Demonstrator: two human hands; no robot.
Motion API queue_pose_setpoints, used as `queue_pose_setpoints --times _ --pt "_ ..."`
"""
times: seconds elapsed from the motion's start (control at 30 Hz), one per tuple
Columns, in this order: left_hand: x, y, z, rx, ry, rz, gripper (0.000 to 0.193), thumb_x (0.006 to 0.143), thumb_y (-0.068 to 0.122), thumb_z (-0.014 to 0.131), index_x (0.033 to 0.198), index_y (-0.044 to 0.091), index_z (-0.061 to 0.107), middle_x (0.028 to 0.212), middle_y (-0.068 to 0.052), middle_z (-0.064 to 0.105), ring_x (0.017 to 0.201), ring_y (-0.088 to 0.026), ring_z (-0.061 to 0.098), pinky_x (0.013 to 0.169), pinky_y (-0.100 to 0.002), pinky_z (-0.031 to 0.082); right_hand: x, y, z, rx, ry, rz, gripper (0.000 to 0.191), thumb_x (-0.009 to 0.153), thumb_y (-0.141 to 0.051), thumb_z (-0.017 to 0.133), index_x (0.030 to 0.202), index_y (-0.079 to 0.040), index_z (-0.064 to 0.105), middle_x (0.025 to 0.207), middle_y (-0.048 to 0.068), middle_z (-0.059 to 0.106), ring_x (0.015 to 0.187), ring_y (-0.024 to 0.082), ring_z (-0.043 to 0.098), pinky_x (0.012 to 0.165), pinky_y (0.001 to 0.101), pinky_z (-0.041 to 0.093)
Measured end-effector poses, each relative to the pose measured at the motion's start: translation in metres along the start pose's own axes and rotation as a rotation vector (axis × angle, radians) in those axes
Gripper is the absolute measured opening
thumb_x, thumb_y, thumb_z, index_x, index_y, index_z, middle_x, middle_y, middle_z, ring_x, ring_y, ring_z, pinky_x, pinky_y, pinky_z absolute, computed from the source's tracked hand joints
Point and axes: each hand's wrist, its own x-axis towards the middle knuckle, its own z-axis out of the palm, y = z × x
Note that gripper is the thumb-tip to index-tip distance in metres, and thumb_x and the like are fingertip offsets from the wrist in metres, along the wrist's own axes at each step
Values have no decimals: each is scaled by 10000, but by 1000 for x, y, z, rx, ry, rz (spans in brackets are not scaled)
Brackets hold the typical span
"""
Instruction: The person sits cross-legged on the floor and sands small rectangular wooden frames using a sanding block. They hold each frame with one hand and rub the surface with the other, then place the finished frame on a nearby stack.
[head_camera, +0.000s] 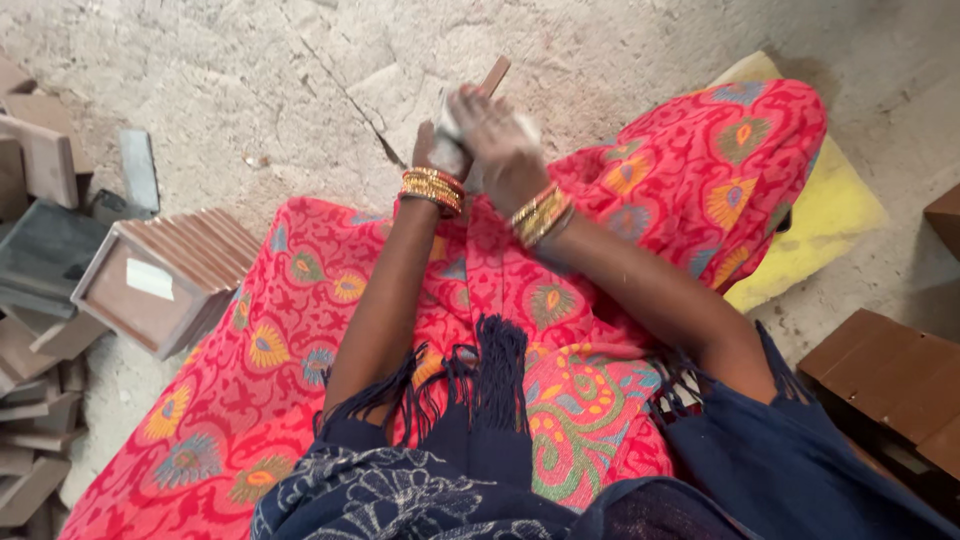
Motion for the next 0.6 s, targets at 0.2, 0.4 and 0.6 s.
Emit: queue_pose_setpoints --times 0.2,0.4,0.6 --pt "6 -8 7 70 9 11 249 918 215 671 1134 101 719 969 -206 744 894 -352 723 746 -431 564 18 11 -7 -93 -22 35 539 982 154 442 1499 5 479 1472 241 556 1364 321 568 1196 426 438" --pt "-2 -17 4 90 -8 62 285 918 249 709 1172 122 728 975 -187 745 918 -356 717 768 -428 568 7 21 19 -232 -155 -48 589 826 136 478 1411 80 508 1402 278 563 1290 382 598 1124 427 442" --pt "4 -23 -26 117 -70 155 291 901 276 722 1163 152 751 981 -144 768 938 -320 743 806 -407 583 23 98 29 95 0 191 582 801 122 574 1355 -38 650 1196 259 667 1093 358 659 934 393 553"
